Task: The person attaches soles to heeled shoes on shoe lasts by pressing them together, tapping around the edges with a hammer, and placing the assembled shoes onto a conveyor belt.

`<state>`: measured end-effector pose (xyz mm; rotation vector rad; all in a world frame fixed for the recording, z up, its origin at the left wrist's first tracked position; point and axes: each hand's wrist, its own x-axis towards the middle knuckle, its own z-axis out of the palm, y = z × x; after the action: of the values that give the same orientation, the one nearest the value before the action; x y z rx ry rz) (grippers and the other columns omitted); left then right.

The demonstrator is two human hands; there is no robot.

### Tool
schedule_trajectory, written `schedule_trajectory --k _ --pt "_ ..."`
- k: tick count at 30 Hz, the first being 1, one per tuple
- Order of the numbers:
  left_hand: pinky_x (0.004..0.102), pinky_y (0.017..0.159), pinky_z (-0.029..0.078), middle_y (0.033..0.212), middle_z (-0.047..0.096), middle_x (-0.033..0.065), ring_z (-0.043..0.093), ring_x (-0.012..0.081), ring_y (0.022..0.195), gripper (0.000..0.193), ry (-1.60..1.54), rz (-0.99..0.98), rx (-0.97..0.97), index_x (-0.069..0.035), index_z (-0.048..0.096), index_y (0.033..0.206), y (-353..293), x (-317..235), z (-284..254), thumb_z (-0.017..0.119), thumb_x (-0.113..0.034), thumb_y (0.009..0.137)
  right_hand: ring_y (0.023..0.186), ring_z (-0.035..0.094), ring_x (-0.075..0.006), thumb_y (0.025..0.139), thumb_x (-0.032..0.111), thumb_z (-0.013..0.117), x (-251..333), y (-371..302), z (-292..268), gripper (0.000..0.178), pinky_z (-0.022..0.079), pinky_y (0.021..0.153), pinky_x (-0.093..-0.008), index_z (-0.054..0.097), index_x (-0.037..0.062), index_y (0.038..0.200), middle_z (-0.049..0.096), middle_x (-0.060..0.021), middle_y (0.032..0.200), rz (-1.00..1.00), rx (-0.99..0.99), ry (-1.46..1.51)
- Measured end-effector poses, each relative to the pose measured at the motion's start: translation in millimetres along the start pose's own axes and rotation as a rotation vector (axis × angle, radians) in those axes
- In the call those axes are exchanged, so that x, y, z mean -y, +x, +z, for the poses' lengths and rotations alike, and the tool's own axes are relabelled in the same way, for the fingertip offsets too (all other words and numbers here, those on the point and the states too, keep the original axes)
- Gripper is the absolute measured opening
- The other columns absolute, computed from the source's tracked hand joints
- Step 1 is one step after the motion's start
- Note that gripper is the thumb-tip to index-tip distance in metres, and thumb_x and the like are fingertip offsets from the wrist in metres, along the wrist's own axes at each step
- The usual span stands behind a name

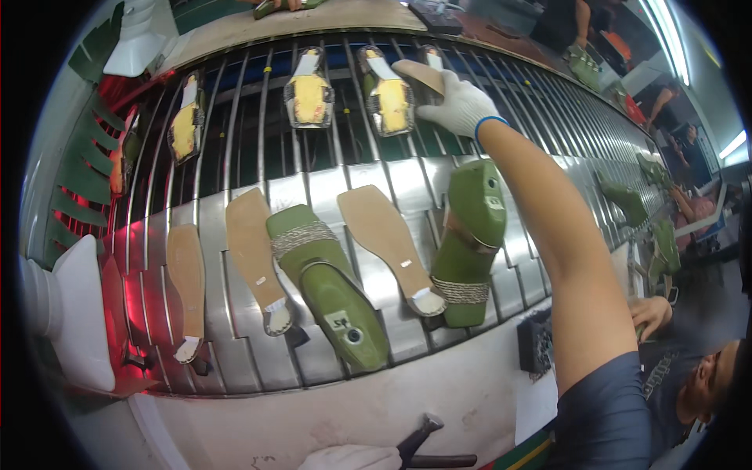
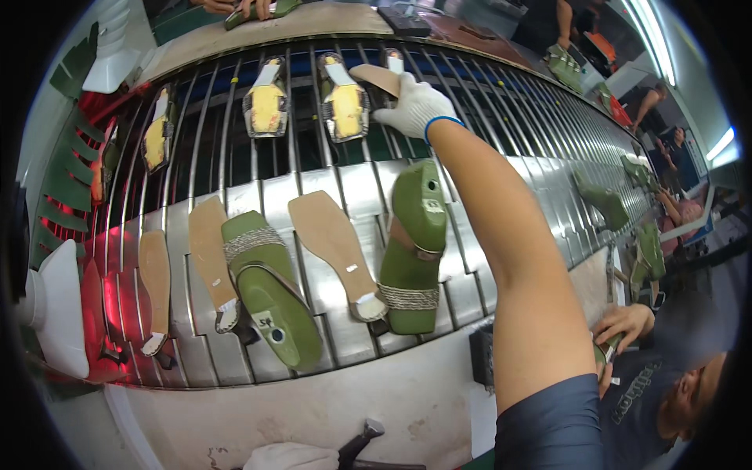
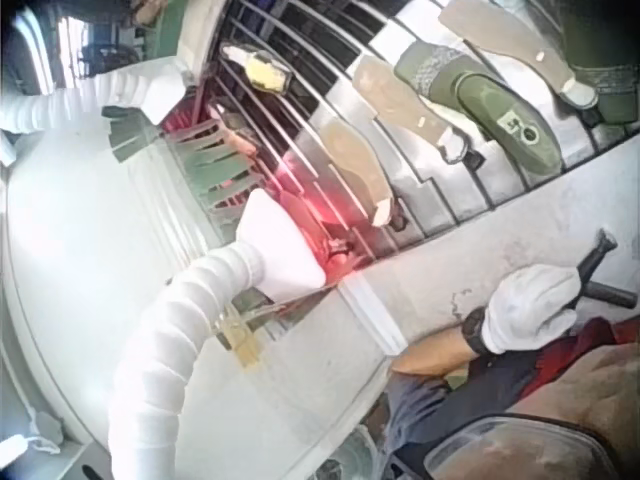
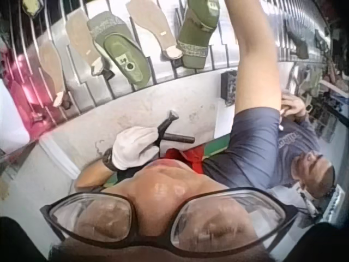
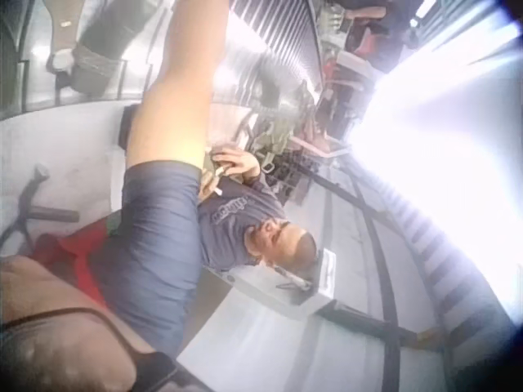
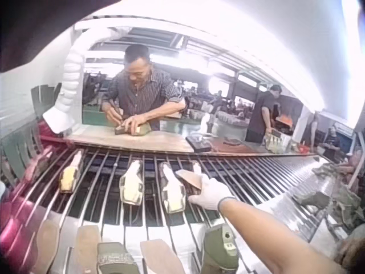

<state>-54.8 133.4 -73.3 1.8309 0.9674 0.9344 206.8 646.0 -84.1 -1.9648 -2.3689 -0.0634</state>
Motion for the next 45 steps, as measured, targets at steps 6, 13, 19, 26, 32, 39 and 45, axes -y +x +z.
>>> schedule_trajectory --k 6,13,19,26,32,39,45 --pt "0.0460 0.080 0.062 0.111 0.078 0.0181 0.076 0.0384 0.094 0.043 -0.014 0.058 -0.090 -0.002 0.073 0.121 -6 0 -2 0.087 -0.012 0.082 0.120 0.074 -0.0432 0.090 0.042 0.072 17 -14 -30 0.069 0.059 0.105 -0.0505 0.054 0.0032 0.144 0.074 -0.0285 0.130 0.131 0.044 -0.027" --pt "0.0419 0.080 0.062 0.104 0.077 0.0163 0.076 0.0367 0.090 0.042 0.122 0.091 -0.054 -0.004 0.074 0.119 -24 5 6 0.089 -0.019 0.082 0.119 0.074 -0.0445 0.091 0.043 0.068 6 -127 -125 0.068 0.056 0.105 -0.0508 0.055 -0.0030 0.140 0.074 -0.0310 0.128 0.326 -0.070 0.109" --pt "0.0460 0.096 0.059 0.119 0.072 0.0216 0.072 0.0405 0.112 0.055 0.255 0.281 -0.322 -0.002 0.067 0.135 -35 0 18 0.086 -0.009 0.084 0.101 0.077 -0.0342 0.088 0.043 0.073 55 -278 -193 0.076 0.061 0.087 -0.0442 0.056 -0.0077 0.142 0.073 -0.0263 0.122 0.389 -0.300 0.844" --pt "0.0619 0.119 0.042 0.129 0.069 0.0153 0.062 0.0428 0.128 0.061 1.187 0.759 -0.800 -0.004 0.060 0.142 -97 -34 -21 0.081 -0.028 0.091 0.087 0.071 -0.0147 0.107 0.039 0.064 186 -550 -184 0.053 0.057 0.059 -0.0306 0.061 -0.0026 0.139 0.073 -0.0117 0.108 0.061 0.593 1.453" --pt "0.0445 0.105 0.056 0.116 0.073 0.0097 0.073 0.0265 0.105 0.045 0.472 0.053 -0.715 -0.002 0.064 0.131 -169 -33 -47 0.085 -0.014 0.092 0.078 0.077 -0.0233 0.110 0.037 0.068 270 -578 -98 0.038 0.062 0.062 -0.0356 0.069 0.0017 0.125 0.076 -0.0122 0.096 0.242 0.592 2.012" --pt "0.0394 0.105 0.056 0.132 0.068 0.0098 0.069 0.0208 0.119 0.056 -0.476 -0.039 -0.823 0.002 0.060 0.142 -208 13 -69 0.078 -0.031 0.100 0.095 0.079 -0.0336 0.102 0.034 0.076 231 -538 -35 0.042 0.062 0.084 -0.0420 0.073 -0.0041 0.119 0.080 -0.0222 0.102 0.024 -0.028 1.255" --pt "0.0372 0.100 0.056 0.126 0.070 0.0092 0.069 0.0196 0.113 0.054 -0.462 -0.067 -0.778 0.002 0.061 0.139 -214 14 -60 0.076 -0.031 0.100 0.114 0.072 -0.0427 0.096 0.030 0.081 212 -506 -30 0.059 0.058 0.098 -0.0499 0.061 -0.0033 0.140 0.071 -0.0277 0.125 -0.023 -0.463 0.671"
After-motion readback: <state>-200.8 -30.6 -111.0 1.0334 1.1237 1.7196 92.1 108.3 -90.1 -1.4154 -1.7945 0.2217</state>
